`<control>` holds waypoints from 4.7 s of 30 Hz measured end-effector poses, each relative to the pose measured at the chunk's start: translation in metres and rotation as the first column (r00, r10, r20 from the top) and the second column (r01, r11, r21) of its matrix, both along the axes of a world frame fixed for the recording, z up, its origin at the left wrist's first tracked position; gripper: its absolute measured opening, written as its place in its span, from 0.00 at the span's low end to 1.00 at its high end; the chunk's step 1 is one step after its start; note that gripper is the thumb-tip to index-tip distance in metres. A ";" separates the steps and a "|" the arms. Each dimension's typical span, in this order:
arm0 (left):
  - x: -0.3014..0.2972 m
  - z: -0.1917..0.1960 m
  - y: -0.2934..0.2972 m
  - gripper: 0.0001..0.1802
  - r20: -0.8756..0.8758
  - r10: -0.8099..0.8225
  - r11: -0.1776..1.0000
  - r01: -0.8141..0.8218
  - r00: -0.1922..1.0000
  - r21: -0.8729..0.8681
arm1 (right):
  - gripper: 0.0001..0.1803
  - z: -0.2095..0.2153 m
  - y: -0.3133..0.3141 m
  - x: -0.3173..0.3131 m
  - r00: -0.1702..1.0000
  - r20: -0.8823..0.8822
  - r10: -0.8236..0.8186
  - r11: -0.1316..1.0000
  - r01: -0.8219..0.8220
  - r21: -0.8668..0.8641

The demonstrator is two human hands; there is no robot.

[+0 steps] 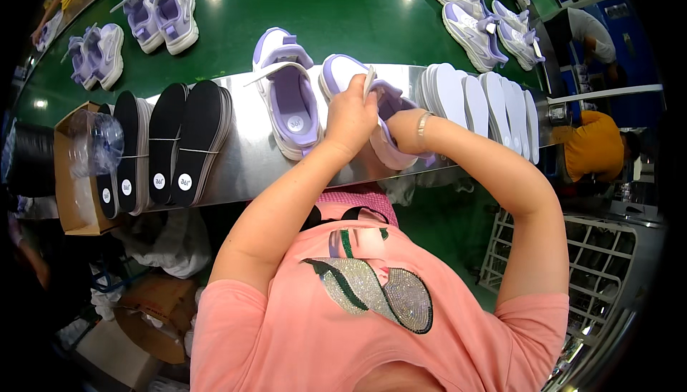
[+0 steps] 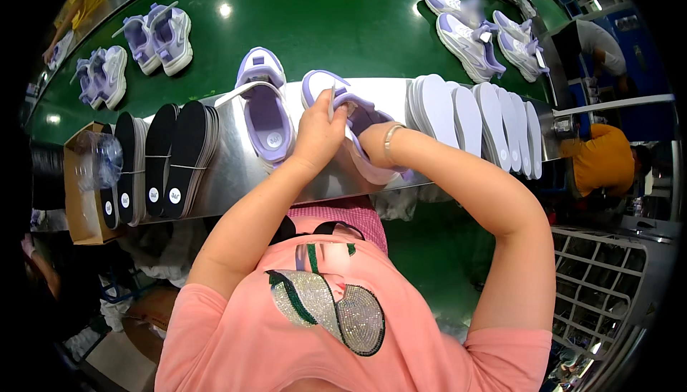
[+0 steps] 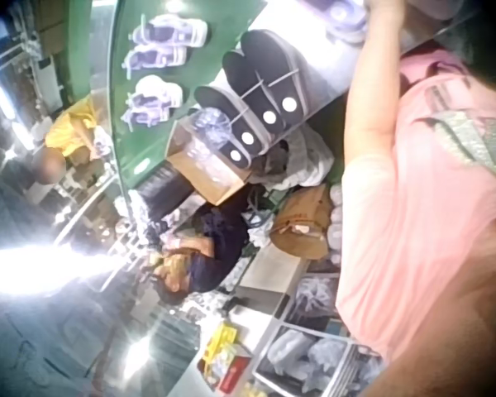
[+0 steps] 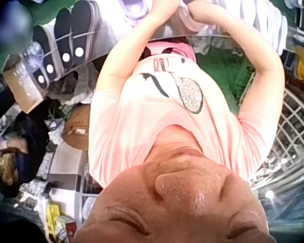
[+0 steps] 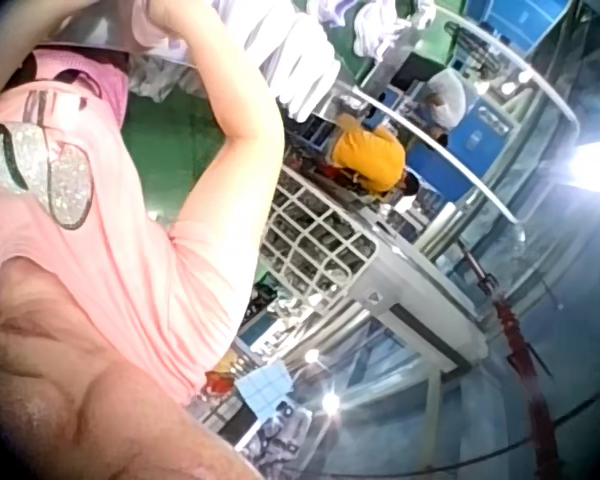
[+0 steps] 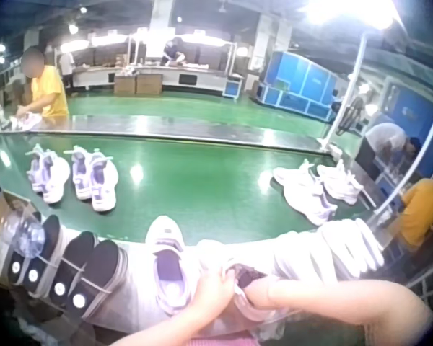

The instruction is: The person picks up white insoles from a stack on a table and inserts them into purple and white shoes moving along an industrial conveyor belt, using their hands to smooth the insoles inside the shoes.

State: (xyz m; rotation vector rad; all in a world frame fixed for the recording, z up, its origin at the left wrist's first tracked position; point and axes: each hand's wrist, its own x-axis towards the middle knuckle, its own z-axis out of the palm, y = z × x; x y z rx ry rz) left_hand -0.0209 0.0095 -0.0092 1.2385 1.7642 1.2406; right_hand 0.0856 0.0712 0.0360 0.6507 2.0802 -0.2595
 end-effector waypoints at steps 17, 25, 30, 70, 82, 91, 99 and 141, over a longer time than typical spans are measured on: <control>0.005 -0.020 -0.037 0.12 0.048 0.095 0.987 -0.100 0.994 0.128 | 0.13 0.080 -0.015 0.046 0.581 -0.797 -0.163 0.980 0.189 -0.062; 0.007 -0.011 -0.020 0.15 0.301 0.047 0.985 -0.093 0.952 0.142 | 0.14 0.042 -0.040 0.055 0.861 -0.507 0.047 0.996 -0.003 0.087; 0.010 -0.012 0.005 0.20 0.254 0.154 0.984 -0.171 0.955 0.047 | 0.09 -0.004 -0.016 0.052 0.951 -0.307 -0.022 0.995 -0.010 -0.104; -0.095 -0.041 0.037 0.21 -0.603 0.159 0.975 -0.027 0.782 0.221 | 0.13 -0.027 0.231 0.199 0.498 -0.857 -0.134 0.349 0.833 0.430; -0.057 -0.067 -0.002 0.19 -0.673 -0.035 0.996 0.078 0.739 0.033 | 0.11 -0.069 0.343 0.176 0.615 -0.652 -0.444 0.342 0.788 0.511; -0.073 -0.076 -0.017 0.18 -0.634 -0.032 0.997 0.072 0.773 0.037 | 0.19 -0.153 0.436 0.220 0.736 -0.634 -0.238 0.520 0.648 0.557; -0.072 -0.077 -0.022 0.18 -0.592 0.045 0.988 0.052 0.804 0.146 | 0.12 -0.053 0.320 0.098 0.663 -0.711 -0.232 0.668 0.640 0.379; -0.091 -0.024 -0.011 0.09 0.285 0.205 0.979 -0.200 0.936 -0.046 | 0.19 -0.055 0.022 0.117 0.562 -0.767 -0.310 0.467 0.793 0.392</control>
